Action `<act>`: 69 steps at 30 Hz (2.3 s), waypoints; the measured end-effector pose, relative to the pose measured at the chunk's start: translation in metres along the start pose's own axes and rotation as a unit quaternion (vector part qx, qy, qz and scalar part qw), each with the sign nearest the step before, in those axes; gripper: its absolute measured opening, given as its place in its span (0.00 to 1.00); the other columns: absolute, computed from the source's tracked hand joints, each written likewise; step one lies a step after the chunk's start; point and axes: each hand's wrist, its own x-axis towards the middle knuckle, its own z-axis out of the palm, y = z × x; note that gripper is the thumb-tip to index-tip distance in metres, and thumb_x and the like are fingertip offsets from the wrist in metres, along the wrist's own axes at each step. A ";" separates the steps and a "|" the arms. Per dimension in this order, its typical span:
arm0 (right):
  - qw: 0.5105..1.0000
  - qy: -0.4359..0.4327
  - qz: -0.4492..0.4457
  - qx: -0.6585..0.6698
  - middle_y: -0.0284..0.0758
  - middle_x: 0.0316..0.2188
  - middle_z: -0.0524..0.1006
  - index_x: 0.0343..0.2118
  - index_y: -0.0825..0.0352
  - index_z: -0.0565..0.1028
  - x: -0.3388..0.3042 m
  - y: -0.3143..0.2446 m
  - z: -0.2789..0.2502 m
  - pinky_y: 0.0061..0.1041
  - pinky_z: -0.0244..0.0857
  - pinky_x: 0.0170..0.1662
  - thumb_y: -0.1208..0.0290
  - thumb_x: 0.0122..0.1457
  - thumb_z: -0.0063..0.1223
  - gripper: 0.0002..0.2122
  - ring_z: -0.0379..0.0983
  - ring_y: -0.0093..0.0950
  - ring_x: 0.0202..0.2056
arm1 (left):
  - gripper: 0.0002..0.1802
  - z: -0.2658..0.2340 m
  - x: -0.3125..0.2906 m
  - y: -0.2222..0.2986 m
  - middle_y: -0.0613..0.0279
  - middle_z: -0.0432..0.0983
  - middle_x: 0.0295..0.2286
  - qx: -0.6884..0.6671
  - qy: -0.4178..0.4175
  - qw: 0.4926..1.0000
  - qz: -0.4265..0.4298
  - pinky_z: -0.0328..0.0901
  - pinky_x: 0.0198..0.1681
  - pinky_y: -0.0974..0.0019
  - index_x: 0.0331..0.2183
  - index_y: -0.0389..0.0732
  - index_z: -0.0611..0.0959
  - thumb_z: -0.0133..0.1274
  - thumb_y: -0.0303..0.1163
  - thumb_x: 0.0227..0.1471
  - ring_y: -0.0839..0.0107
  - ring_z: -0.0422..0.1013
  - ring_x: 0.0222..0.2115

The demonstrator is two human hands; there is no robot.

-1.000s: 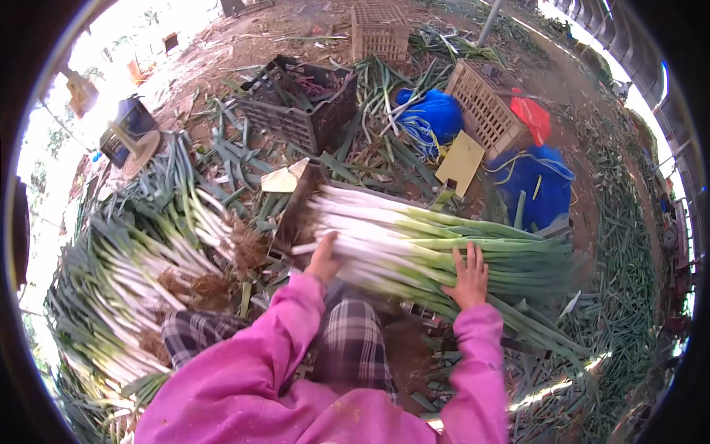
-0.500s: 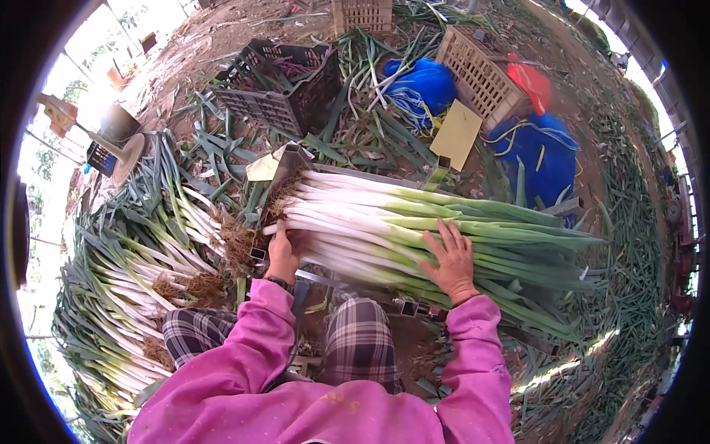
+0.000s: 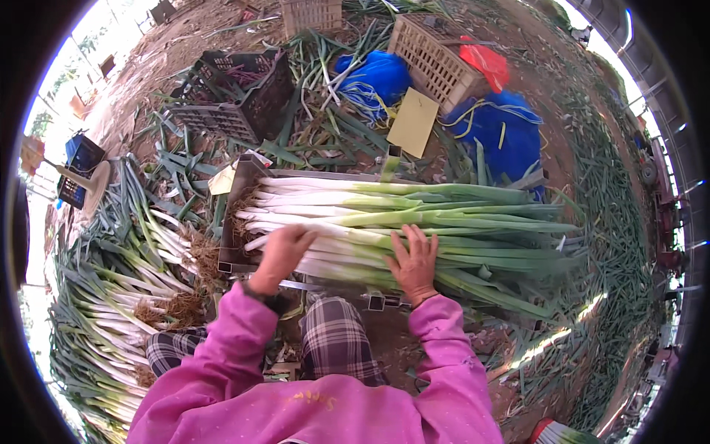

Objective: The person picks up leeks from a pile, shakes them, and places them into a metal frame. They then align the leeks and use a blade to trim the roots before setting the vegetables aside.

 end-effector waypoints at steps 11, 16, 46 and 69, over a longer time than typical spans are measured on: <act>0.991 -0.072 -0.063 -0.088 0.38 0.63 0.56 0.60 0.64 0.61 -0.037 -0.001 0.013 0.52 0.40 0.63 0.65 0.47 0.57 0.34 0.48 0.42 0.64 | 0.16 0.061 0.104 0.071 0.53 0.75 0.33 0.242 -0.196 0.916 0.252 0.68 0.38 0.55 0.37 0.43 0.78 0.56 0.35 0.43 0.55 0.73 0.36; 0.998 -0.031 -0.002 -0.047 0.38 0.63 0.56 0.57 0.65 0.64 -0.001 -0.007 0.023 0.52 0.49 0.58 0.63 0.46 0.58 0.33 0.49 0.44 0.63 | 0.10 0.024 0.108 0.109 0.57 0.70 0.33 0.096 0.016 0.891 0.444 0.67 0.34 0.57 0.33 0.43 0.74 0.51 0.30 0.44 0.58 0.71 0.36; 0.995 -0.004 0.102 0.012 0.34 0.41 0.76 0.36 0.66 0.75 -0.077 -0.019 -0.079 0.36 0.64 0.44 0.66 0.50 0.60 0.12 0.72 0.35 0.43 | 0.21 0.013 -0.065 -0.076 0.54 0.71 0.37 0.194 -0.101 0.953 0.209 0.62 0.46 0.56 0.46 0.50 0.77 0.52 0.32 0.47 0.54 0.68 0.40; 0.998 -0.048 -0.001 0.044 0.32 0.33 0.71 0.34 0.58 0.79 -0.078 0.001 0.002 0.36 0.59 0.41 0.80 0.39 0.54 0.16 0.67 0.36 0.38 | 0.25 0.020 -0.087 -0.143 0.57 0.67 0.49 0.231 -0.004 0.959 0.165 0.54 0.57 0.45 0.52 0.52 0.73 0.53 0.42 0.50 0.55 0.62 0.52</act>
